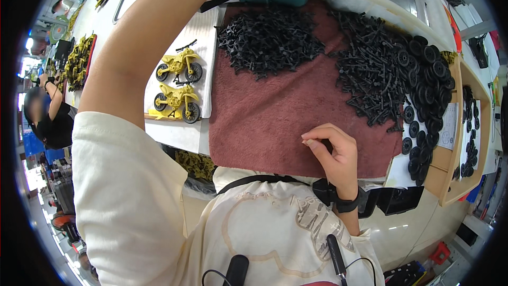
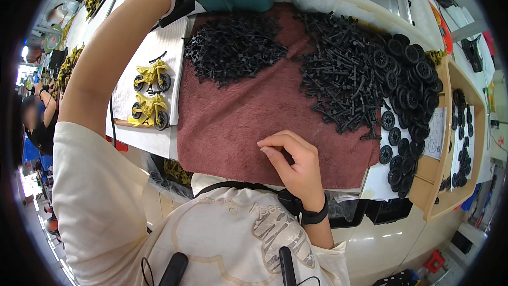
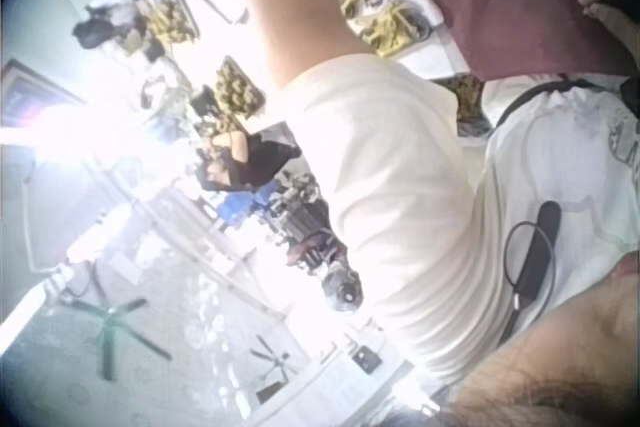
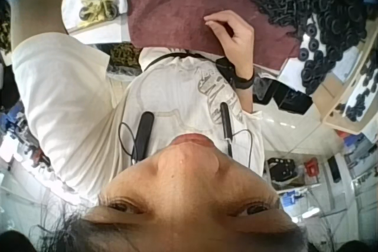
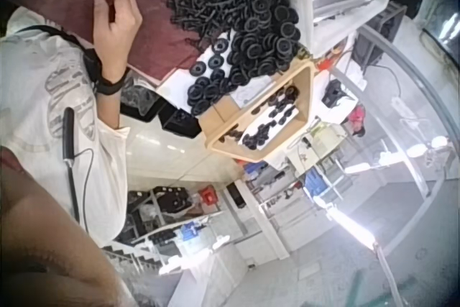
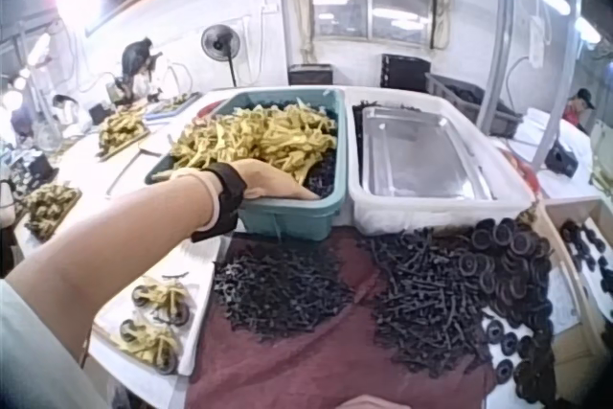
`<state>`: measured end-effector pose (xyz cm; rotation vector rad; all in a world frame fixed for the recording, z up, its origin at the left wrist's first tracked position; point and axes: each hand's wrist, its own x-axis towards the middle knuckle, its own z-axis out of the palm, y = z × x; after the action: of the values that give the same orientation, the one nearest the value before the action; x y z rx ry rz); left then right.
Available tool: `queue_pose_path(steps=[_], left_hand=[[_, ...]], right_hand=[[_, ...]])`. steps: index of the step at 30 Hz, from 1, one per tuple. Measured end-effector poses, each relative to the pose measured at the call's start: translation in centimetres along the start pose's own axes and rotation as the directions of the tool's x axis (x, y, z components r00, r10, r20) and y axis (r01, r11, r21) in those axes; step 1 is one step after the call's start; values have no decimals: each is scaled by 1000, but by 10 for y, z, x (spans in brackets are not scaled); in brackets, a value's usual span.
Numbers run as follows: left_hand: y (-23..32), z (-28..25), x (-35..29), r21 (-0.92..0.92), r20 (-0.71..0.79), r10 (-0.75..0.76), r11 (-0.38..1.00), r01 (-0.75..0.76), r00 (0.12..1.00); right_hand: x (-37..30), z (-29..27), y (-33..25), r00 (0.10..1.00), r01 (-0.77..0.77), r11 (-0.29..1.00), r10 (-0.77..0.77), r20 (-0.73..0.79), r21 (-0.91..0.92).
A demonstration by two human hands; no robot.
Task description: The person gathers motorcycle frames and wheels from bins and places them on a cloth. They then pick up a frame and press wheels into the front and rear axle slots, repeating the process for multiple motorcycles.
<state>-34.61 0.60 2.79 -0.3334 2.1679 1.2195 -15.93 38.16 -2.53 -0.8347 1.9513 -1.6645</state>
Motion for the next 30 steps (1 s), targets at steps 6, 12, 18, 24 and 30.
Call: queue_pose_path(steps=[6,12,18,24,30], left_hand=[[6,4,-7,287,-38,68,957,-55,997],[-14,-16,25,766,44,357,587,-261,933],[-14,-26,58,931,222,427,173,-321,876],[-21,-26,68,869,121,473,375,-324,873],[-23,-25,52,738,50,431,592,-324,901]], right_hand=[[0,0,1,1000,0,1000,0,5,8],[1,1,-1,1000,8,1000,-8,16,-15],[0,1,1,1000,4,1000,-4,-4,-15],[0,1,2,1000,-3,1000,3,-5,-8],[0,2,1,999,-25,1000,26,-22,10]])
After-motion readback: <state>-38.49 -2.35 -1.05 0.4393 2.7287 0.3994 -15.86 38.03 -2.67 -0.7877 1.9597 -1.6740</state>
